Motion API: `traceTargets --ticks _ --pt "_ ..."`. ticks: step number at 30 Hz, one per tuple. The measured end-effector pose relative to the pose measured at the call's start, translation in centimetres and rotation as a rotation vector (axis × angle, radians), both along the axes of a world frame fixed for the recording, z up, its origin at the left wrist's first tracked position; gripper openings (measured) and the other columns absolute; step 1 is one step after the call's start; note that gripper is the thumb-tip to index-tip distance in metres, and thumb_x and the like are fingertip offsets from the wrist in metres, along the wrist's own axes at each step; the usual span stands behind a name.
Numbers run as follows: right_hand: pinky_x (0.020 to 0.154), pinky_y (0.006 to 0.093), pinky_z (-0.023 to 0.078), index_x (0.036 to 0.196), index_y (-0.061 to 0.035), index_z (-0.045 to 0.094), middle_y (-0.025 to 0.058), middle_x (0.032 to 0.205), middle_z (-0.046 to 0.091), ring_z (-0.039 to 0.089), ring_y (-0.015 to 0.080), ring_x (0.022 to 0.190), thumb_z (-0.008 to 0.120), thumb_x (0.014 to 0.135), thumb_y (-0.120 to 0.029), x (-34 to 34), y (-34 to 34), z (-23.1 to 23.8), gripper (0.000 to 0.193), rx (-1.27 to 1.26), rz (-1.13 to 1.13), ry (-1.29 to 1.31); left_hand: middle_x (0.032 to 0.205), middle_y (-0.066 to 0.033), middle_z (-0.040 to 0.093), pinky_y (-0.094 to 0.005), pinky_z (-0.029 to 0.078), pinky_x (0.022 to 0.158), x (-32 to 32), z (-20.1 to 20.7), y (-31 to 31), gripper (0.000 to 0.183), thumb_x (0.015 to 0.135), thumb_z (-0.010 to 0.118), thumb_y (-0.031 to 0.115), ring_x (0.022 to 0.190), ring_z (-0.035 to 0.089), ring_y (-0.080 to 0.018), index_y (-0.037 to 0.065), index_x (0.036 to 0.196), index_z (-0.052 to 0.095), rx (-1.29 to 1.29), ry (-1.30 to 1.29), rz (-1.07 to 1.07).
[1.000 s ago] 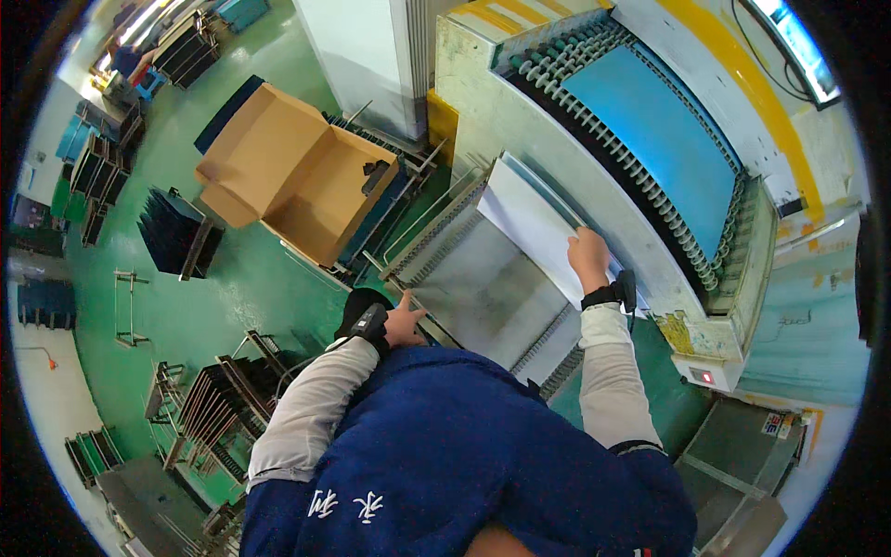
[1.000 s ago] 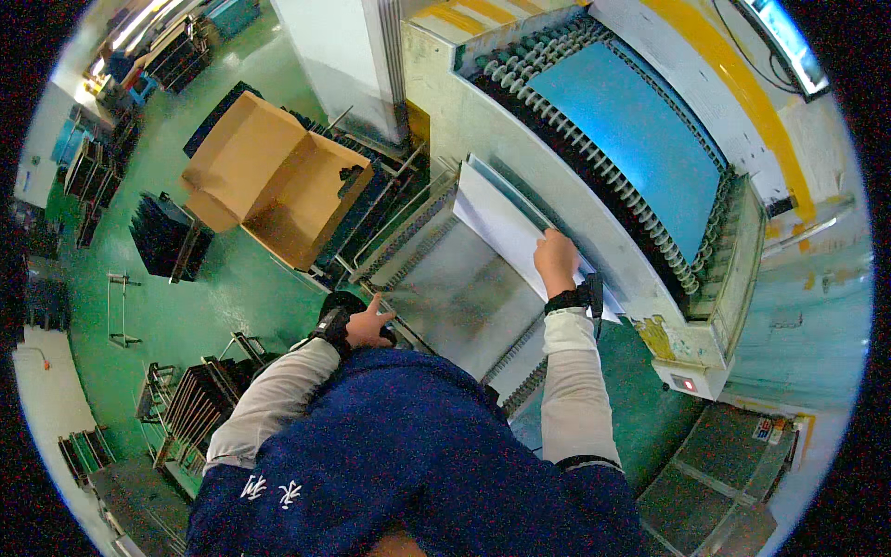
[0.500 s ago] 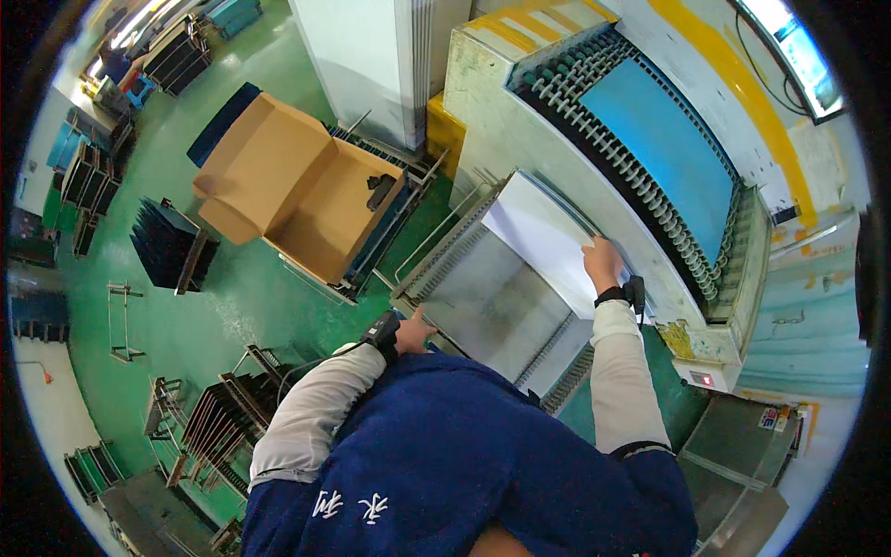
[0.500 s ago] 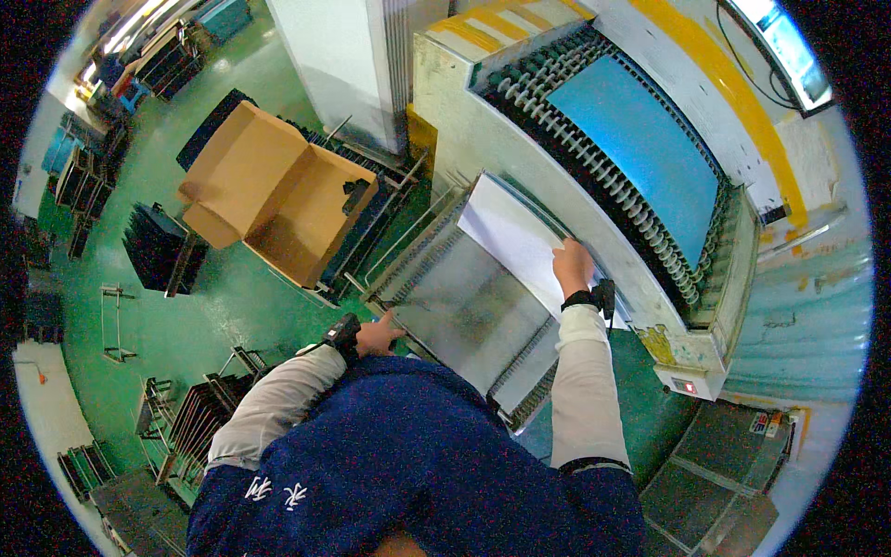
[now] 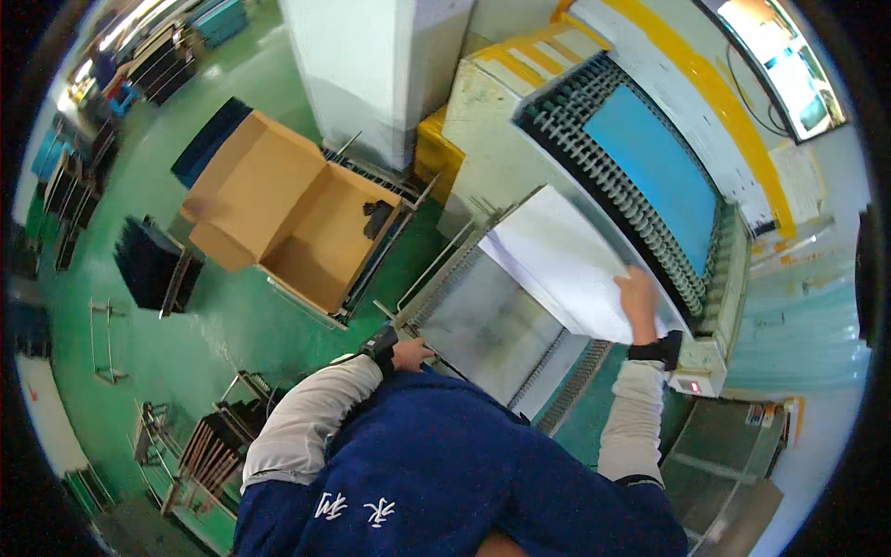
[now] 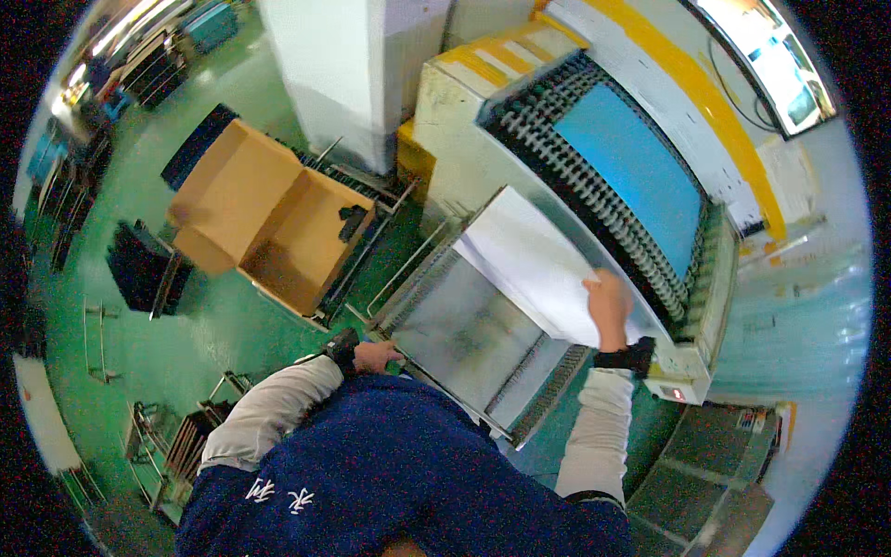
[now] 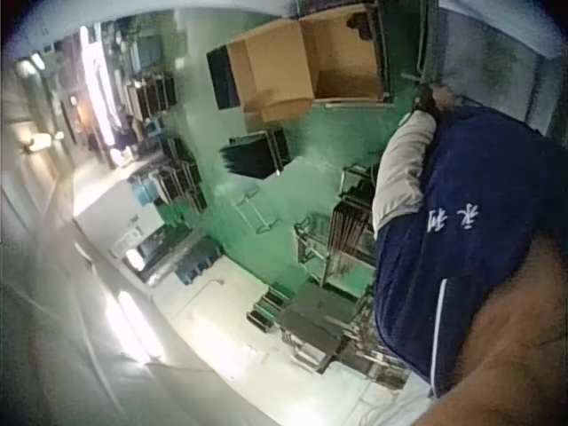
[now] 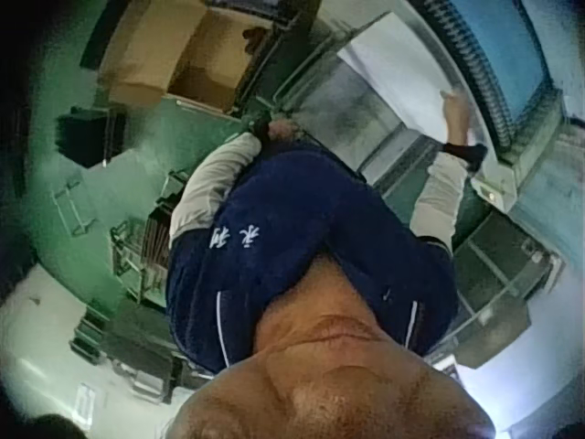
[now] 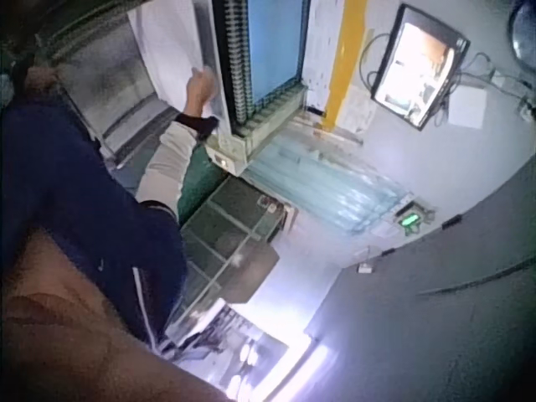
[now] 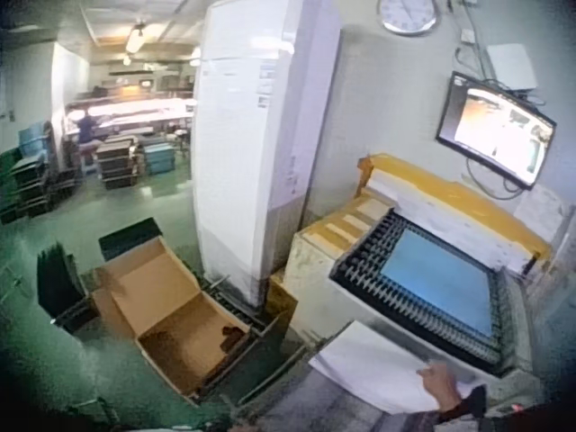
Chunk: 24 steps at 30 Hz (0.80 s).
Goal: Loading and processing blue and white metal sheets into an industrial machine.
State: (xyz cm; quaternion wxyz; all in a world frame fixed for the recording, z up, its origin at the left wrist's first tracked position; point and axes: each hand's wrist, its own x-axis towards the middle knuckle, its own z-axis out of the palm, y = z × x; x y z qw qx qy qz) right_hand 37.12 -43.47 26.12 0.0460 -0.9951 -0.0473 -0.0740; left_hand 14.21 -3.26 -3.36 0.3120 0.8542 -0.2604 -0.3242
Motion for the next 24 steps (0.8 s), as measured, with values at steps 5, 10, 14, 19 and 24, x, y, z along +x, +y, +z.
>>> traceTargets --ticks 5,10,14,19,24 --pt "0.066 0.0340 0.047 0.096 0.0000 0.069 0.0146 0.077 0.068 0.060 0.0257 0.066 0.071 0.079 -0.025 -3.3 -4.1 14.2 0.030 0.405 -0.091 -0.045 0.119 -0.0225 0.057 -0.0483 0.049 0.091 2.4 2.0 -0.2 0.076 0.071 0.070 0.058 0.109 0.058 -0.0404 0.018 0.134 0.055 0.091 0.075 -0.101" --pt "0.073 0.0246 0.047 0.105 0.0018 0.067 0.0046 0.101 0.066 0.060 0.0109 0.085 0.067 0.086 -0.010 -10.0 -8.1 23.4 0.022 0.889 -0.345 -0.361 0.110 -0.0193 0.066 -0.0477 0.051 0.086 4.5 4.8 0.1 0.070 0.072 0.066 0.063 0.101 0.063 -0.0373 0.014 0.122 0.064 0.169 0.186 -0.181" --pt "0.079 0.0271 0.049 0.112 0.0028 0.065 0.0086 0.115 0.062 0.059 0.0133 0.094 0.064 0.090 -0.009 -13.6 -9.4 26.6 0.025 1.098 -0.382 -0.688 0.102 -0.0175 0.069 -0.0467 0.051 0.083 5.6 4.7 -0.1 0.065 0.072 0.067 0.060 0.097 0.065 -0.0360 0.010 0.113 0.067 0.150 0.106 -0.227" --pt "0.080 0.0306 0.050 0.114 0.0059 0.063 0.0091 0.109 0.064 0.061 0.0175 0.097 0.063 0.092 -0.007 -15.3 -7.2 25.2 0.026 1.005 -0.159 -0.968 0.096 -0.0189 0.069 -0.0457 0.051 0.081 6.9 5.3 -0.3 0.062 0.071 0.069 0.058 0.094 0.065 -0.0371 0.007 0.105 0.070 0.185 0.137 -0.297" --pt "0.086 0.0354 0.049 0.108 0.0026 0.067 0.0136 0.109 0.068 0.064 0.0243 0.097 0.060 0.088 -0.005 -13.3 -4.3 17.9 0.023 0.274 -0.445 -0.881 0.096 -0.0200 0.069 -0.0457 0.051 0.082 7.3 5.3 -0.4 0.061 0.073 0.068 0.057 0.094 0.065 -0.0375 0.006 0.104 0.070 0.149 0.119 -0.298"
